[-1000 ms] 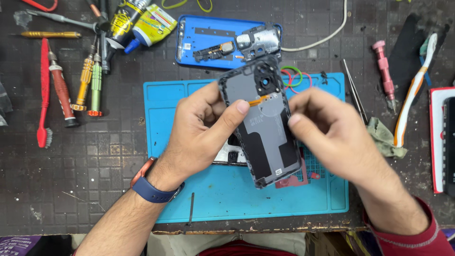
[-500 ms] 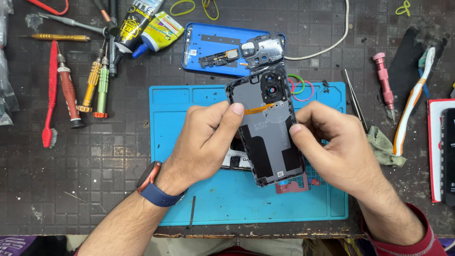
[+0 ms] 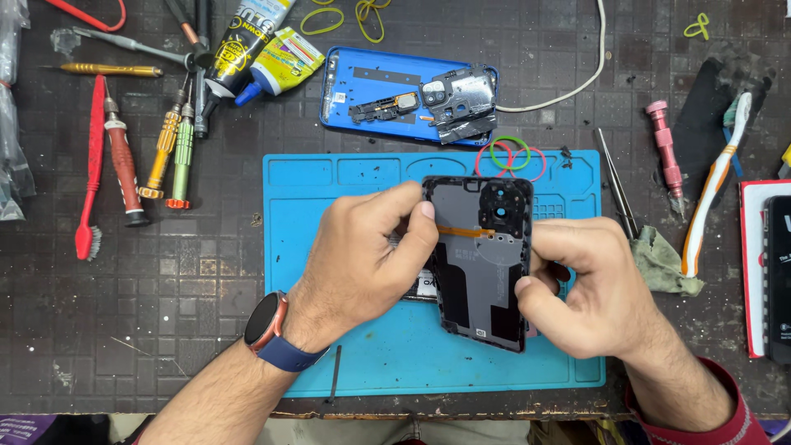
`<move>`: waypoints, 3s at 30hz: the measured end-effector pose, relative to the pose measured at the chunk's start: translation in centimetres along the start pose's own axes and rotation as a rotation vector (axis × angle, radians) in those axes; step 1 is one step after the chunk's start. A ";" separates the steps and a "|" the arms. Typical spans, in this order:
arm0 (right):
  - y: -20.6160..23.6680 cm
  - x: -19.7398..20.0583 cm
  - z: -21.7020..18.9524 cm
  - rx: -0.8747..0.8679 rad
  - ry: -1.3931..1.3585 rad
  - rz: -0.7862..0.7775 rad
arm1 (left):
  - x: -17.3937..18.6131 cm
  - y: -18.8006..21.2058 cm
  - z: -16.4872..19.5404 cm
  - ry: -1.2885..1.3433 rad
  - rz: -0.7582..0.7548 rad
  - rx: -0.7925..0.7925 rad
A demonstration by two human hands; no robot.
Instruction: The person holds a replacement phone back cover, then uses a screwdriver to unscrew and rework the phone frame on a blue mat. They peel the old back panel off the frame, press the new back cover into place, and apply black glue from a tube along the edge of the cover.
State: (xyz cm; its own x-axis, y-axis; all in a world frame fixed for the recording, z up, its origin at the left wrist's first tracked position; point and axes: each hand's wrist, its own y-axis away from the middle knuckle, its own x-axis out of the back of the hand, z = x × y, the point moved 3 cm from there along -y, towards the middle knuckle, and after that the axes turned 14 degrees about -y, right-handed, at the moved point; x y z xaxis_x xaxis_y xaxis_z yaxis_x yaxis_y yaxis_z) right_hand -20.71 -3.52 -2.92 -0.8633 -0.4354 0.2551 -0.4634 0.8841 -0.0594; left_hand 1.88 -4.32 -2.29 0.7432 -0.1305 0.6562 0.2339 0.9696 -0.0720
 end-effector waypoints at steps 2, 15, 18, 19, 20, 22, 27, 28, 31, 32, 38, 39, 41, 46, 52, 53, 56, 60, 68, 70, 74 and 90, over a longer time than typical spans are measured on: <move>0.0 0.0 0.0 -0.005 -0.006 -0.002 | -0.1 -0.1 0.0 0.009 -0.011 0.007; 0.0 -0.3 0.0 0.040 0.027 -0.025 | -0.5 -0.3 -0.3 -0.034 -0.022 0.044; -0.1 -0.2 0.2 0.037 0.041 -0.027 | -0.4 -0.4 -0.2 -0.048 -0.039 0.031; -0.1 -0.2 0.2 0.033 0.049 -0.025 | -0.4 -0.4 -0.3 -0.045 -0.052 0.034; -0.1 -0.1 0.2 0.024 0.043 -0.012 | -0.4 -0.4 -0.2 -0.041 -0.045 0.016; -0.2 -0.1 0.3 0.002 0.030 0.013 | -0.4 -0.3 -0.1 -0.032 -0.036 -0.015; -0.7 -0.1 0.5 -0.007 0.093 0.070 | -0.5 -0.4 -0.1 -0.061 -0.016 -0.035; -0.8 -0.1 0.5 -0.030 0.107 0.082 | -0.5 -0.5 -0.1 -0.080 0.001 -0.046; -0.9 0.0 0.5 -0.021 0.096 0.094 | -0.4 -0.6 0.0 -0.143 0.036 -0.081; -0.9 0.1 0.5 -0.042 0.108 0.099 | -0.4 -0.8 0.0 -0.140 0.030 -0.085; -1.2 0.1 0.5 0.012 0.111 0.094 | -0.1 -0.9 -0.1 -0.155 0.036 -0.119; -1.2 0.1 0.5 0.012 0.104 0.097 | -0.1 -0.9 -0.1 -0.139 0.047 -0.131; -1.1 0.0 0.6 0.010 0.108 0.091 | -0.1 -0.7 -0.1 -0.101 0.040 -0.114; -1.1 -0.3 0.9 -0.008 0.086 0.064 | -0.1 -0.6 -0.4 -0.023 0.006 -0.033; -0.8 -0.9 0.5 0.029 0.134 0.062 | -0.2 -0.3 -0.2 -0.134 0.084 -0.122; -0.8 -0.9 0.4 0.044 0.132 0.061 | -0.2 -0.3 -0.4 -0.127 0.070 -0.104; -0.6 -1.0 0.2 0.065 0.127 0.057 | -0.3 -0.2 -0.5 -0.121 0.045 -0.073; -0.5 -0.8 0.5 0.055 0.122 0.057 | -0.1 -0.3 -0.3 -0.102 0.025 -0.084; -0.4 -0.4 0.6 0.025 0.131 0.051 | 0.3 0.0 -0.2 -0.011 -0.041 -0.068; -0.5 -0.5 0.5 0.024 0.129 0.044 | 0.4 -0.2 -0.1 -0.016 -0.044 -0.060; -0.7 -0.6 0.3 0.032 0.126 0.031 | 0.2 -0.2 0.1 0.017 -0.040 -0.058; -0.7 0.0 0.4 0.036 0.181 0.092 | 0.1 0.0 0.0 0.038 -0.053 -0.062</move>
State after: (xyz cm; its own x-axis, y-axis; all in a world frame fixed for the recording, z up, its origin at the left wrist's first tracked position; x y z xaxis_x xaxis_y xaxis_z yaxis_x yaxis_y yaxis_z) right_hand -20.50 -4.17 -3.26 -0.8542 -0.3123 0.4156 -0.3936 0.9108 -0.1245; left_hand 1.94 -4.37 -2.26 0.7515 -0.1905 0.6316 0.3112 0.9465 -0.0849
